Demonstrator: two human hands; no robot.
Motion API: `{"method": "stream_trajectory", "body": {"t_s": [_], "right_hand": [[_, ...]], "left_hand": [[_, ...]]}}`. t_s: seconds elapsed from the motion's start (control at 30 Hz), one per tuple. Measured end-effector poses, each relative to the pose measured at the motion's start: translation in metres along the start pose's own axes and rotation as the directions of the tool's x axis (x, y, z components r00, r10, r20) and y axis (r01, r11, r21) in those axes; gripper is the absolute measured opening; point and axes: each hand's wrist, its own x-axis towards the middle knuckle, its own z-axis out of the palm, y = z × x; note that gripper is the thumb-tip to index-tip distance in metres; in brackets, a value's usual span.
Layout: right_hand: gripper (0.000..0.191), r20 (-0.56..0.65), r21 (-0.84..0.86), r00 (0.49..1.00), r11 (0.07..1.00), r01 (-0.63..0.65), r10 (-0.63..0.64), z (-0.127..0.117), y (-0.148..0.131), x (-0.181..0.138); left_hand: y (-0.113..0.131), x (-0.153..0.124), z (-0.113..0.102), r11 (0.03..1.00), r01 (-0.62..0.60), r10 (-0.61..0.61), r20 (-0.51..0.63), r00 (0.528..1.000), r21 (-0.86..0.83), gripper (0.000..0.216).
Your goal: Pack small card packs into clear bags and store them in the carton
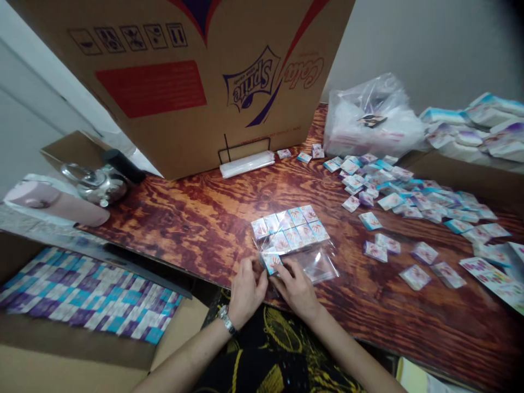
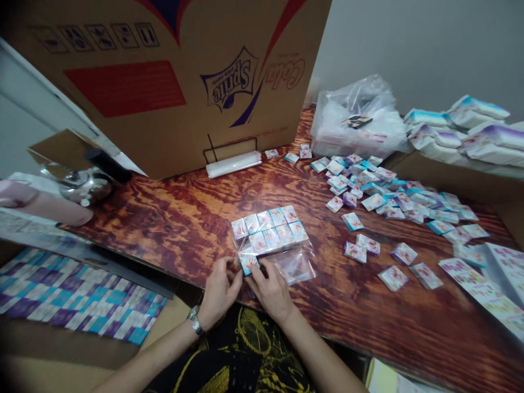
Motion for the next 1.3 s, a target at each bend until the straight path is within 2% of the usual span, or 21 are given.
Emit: {"method": "stream_trajectory", "body": {"t_s": [0.1, 0.23, 0.33, 0.6, 0.73, 0.8, 0.87, 0.97, 1.07, 1.17, 1.3], "right_hand": [[0.026, 0.004, -0.013, 1.000, 1.000, -0.004, 0.004, 0.001, -0.003, 0.003], [0.030, -0.004, -0.055, 0.999, 0.998, 0.042, -0.042, 0.000, -0.006, 0.007], [0.032, -0.028, -0.101, 0.997, 0.992, 0.073, -0.076, -0.002, -0.007, 0.009], [0.031, 0.004, -0.174, 0.995, 0.980, 0.100, -0.101, 0.001, -0.006, 0.010], [0.034, 0.028, -0.135, 0.998, 0.989, 0.052, -0.048, -0.003, -0.006, 0.008], [0.035, 0.067, -0.064, 0.997, 0.997, 0.034, -0.030, -0.013, -0.002, 0.004], [0.029, 0.137, 0.016, 0.988, 0.997, 0.075, -0.077, -0.024, 0.004, 0.000], [0.021, 0.281, 0.065, 0.941, 0.982, 0.178, -0.189, -0.033, 0.013, -0.003], [0.019, 0.395, 0.040, 0.891, 0.973, 0.227, -0.224, -0.028, 0.014, 0.002], [0.020, 0.486, -0.001, 0.857, 0.981, 0.195, -0.170, -0.019, 0.004, 0.016], [0.023, 0.600, -0.084, 0.800, 0.994, 0.070, -0.005, -0.018, -0.010, 0.035]], "left_hand": [[0.000, 0.009, -0.002, 0.986, -0.090, 0.098, -0.048, 0.994, 0.143, 0.026], [-0.003, 0.016, -0.002, 0.937, -0.192, 0.211, -0.037, 0.977, 0.291, 0.014], [-0.004, 0.017, -0.003, 0.901, -0.246, 0.272, -0.022, 0.962, 0.358, 0.016], [-0.011, 0.002, -0.005, 0.879, -0.308, 0.337, -0.015, 0.941, 0.364, 0.019], [-0.009, -0.005, -0.006, 0.910, -0.275, 0.300, -0.035, 0.953, 0.309, 0.015], [-0.005, -0.011, -0.006, 0.934, -0.229, 0.253, -0.055, 0.966, 0.274, 0.013], [-0.002, -0.018, -0.004, 0.949, -0.218, 0.230, -0.027, 0.973, 0.226, 0.022], [-0.001, -0.028, 0.004, 0.956, -0.242, 0.234, 0.064, 0.970, 0.169, 0.032], [-0.006, -0.031, 0.013, 0.960, -0.231, 0.216, 0.102, 0.971, 0.162, 0.021], [-0.010, -0.029, 0.017, 0.960, -0.229, 0.213, 0.108, 0.971, 0.162, 0.016], [-0.011, -0.026, 0.017, 0.955, -0.252, 0.233, 0.128, 0.964, 0.158, 0.017]]}}
